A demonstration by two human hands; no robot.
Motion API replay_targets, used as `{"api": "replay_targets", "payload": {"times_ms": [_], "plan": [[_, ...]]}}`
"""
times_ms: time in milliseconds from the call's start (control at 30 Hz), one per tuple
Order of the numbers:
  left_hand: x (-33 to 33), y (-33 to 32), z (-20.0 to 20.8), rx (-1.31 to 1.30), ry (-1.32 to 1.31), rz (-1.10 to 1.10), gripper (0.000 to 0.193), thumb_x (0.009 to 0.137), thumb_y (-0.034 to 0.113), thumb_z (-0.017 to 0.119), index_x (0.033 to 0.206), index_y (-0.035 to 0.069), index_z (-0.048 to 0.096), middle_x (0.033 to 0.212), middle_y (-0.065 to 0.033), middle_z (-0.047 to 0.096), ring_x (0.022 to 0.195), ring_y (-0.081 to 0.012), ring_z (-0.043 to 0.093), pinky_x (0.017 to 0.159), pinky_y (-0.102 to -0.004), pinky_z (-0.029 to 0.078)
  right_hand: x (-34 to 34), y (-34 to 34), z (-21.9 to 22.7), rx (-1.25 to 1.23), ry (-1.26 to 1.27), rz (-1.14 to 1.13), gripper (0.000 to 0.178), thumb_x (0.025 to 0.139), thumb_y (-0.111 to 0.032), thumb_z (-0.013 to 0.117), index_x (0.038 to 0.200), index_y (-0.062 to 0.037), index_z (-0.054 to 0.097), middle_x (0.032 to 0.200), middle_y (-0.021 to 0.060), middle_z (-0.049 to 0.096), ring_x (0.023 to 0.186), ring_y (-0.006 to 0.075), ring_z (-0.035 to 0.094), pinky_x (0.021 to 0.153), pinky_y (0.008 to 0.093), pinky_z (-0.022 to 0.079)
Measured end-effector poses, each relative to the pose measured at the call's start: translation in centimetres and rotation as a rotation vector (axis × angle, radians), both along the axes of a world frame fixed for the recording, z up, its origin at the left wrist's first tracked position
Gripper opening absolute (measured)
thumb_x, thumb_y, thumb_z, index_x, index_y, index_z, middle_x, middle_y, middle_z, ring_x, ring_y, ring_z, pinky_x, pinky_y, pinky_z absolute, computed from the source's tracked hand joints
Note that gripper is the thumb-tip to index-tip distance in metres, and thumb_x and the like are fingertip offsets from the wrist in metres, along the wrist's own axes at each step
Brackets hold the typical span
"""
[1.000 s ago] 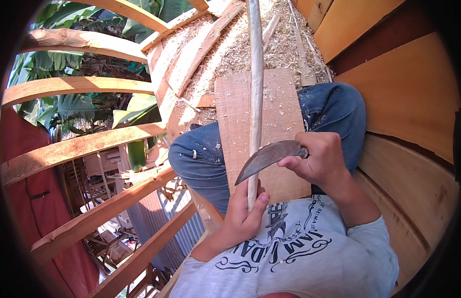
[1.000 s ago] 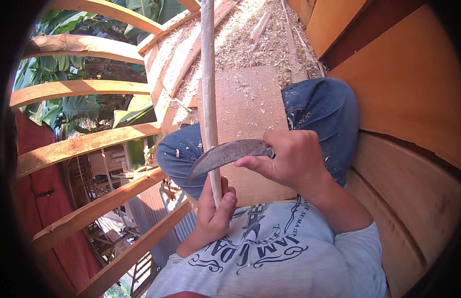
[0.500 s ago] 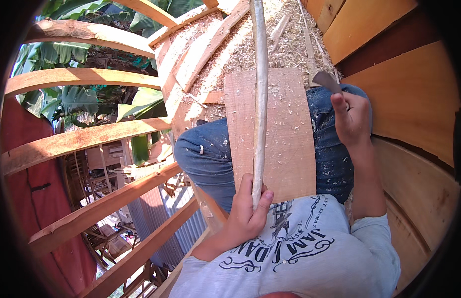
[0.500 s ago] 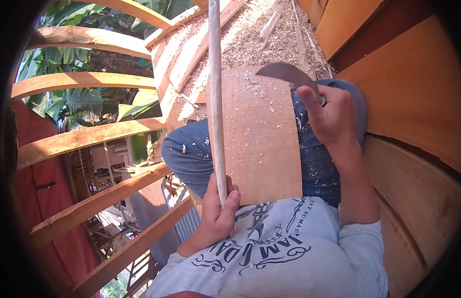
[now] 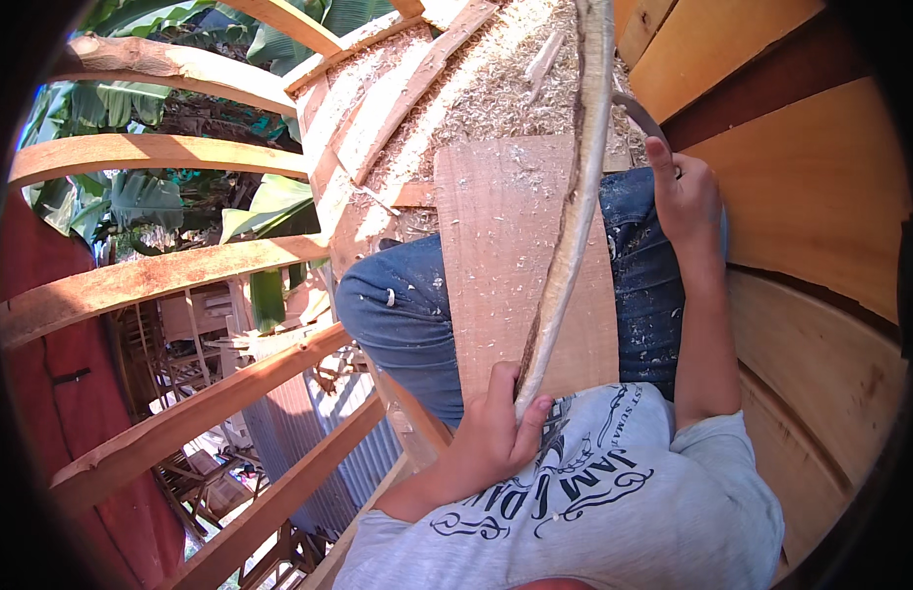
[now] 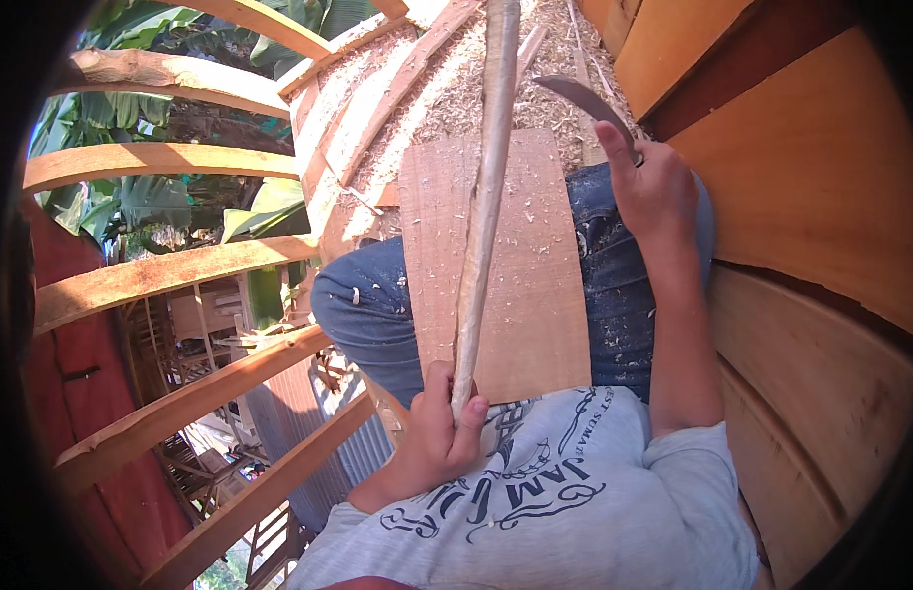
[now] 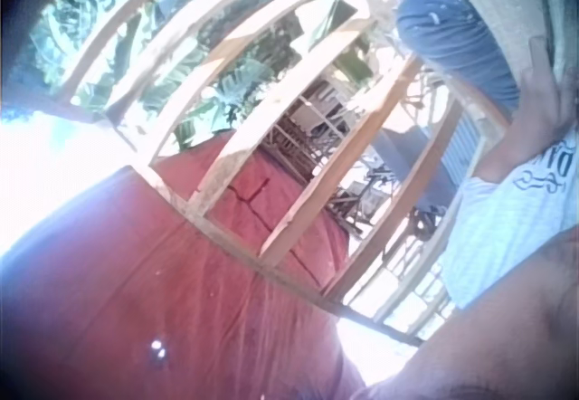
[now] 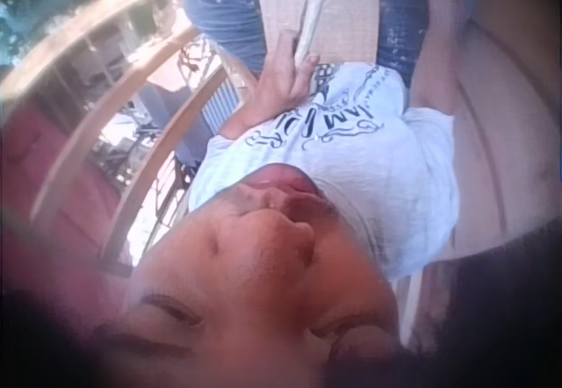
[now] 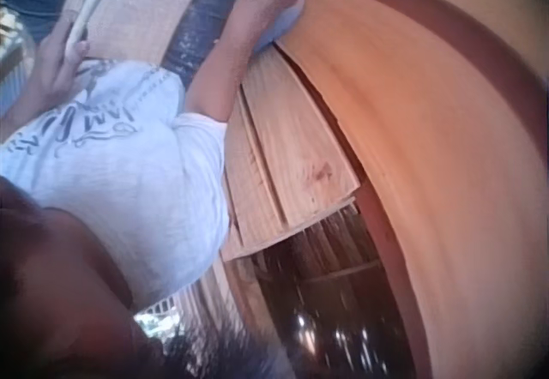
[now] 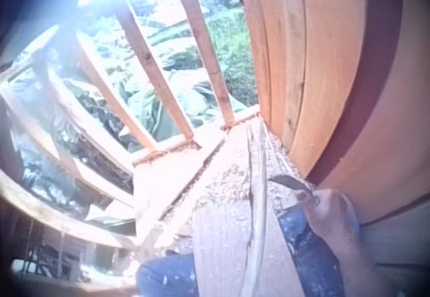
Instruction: The person sits cross-legged on a wooden platform and uses a curved knife to shave and smooth a long, thin piece of wood. They hold the wood against a flat board on their lap and repeatedly scrape the surface to remove shavings.
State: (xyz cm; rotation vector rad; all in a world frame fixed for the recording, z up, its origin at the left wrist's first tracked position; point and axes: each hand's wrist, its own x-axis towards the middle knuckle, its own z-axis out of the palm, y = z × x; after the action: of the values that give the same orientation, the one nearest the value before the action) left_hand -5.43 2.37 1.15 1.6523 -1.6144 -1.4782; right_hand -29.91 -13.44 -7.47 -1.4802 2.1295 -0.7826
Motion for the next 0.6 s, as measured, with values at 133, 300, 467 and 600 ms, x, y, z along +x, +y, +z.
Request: {"api": "replay_targets", "payload": {"times_ms": [133, 300, 467, 600], "plan": [[1.4, -0.7, -0.6, -0.078, -0.051, 0.020, 0.028, 0.095, 0.021, 0.049, 0.105, -0.003, 0.041, 0.064, -0.0226, 0.052, 0.059, -0.0429, 0.058, 0.051, -0.0430, 0.043, -1.8, 1.7, 1.9, -0.132, -0.188, 0.126, 0.068, 0.085, -0.063, 0.052, 0.061, 0.0012, 0.054, 0.050, 0.0182, 0.047, 0.052, 0.0353, 0.054, 0.049, 0.0370, 0.041], [1.5, -2.2, -1.2, -0.145, -0.030, 0.105, 0.026, 0.097, 0.022, 0.044, 0.103, -0.003, 0.043, 0.062, -0.0199, 0.051, 0.056, -0.0405, 0.058, 0.050, -0.0408, 0.042, 4.7, 7.1, 4.4, -0.199, -0.040, 0.555, 0.065, 0.069, -0.065, 0.068, 0.054, -0.0038, 0.051, 0.047, 0.0101, 0.048, 0.043, 0.0277, 0.054, 0.042, 0.0343, 0.042], [1.1, -2.5, 0.4, -0.208, -0.011, 0.054, 0.022, 0.095, 0.016, 0.050, 0.103, -0.003, 0.044, 0.061, -0.0176, 0.051, 0.054, -0.0373, 0.059, 0.047, -0.0385, 0.042, 5.3, 6.5, 4.3, -0.312, 0.135, 0.598, 0.069, 0.055, -0.073, 0.068, 0.050, -0.0084, 0.046, 0.044, 0.0043, 0.044, 0.037, 0.0223, 0.050, 0.037, 0.0307, 0.038], [1.2, -2.2, 0.2, -0.194, 0.015, 0.059, 0.021, 0.093, 0.014, 0.053, 0.103, -0.003, 0.045, 0.061, -0.0176, 0.051, 0.052, -0.0366, 0.058, 0.046, -0.0385, 0.042, 5.0, 5.3, 4.4, -0.398, 0.240, 0.600, 0.071, 0.051, -0.076, 0.068, 0.049, -0.0093, 0.042, 0.043, 0.0033, 0.040, 0.037, 0.0213, 0.048, 0.038, 0.0304, 0.037]]}}
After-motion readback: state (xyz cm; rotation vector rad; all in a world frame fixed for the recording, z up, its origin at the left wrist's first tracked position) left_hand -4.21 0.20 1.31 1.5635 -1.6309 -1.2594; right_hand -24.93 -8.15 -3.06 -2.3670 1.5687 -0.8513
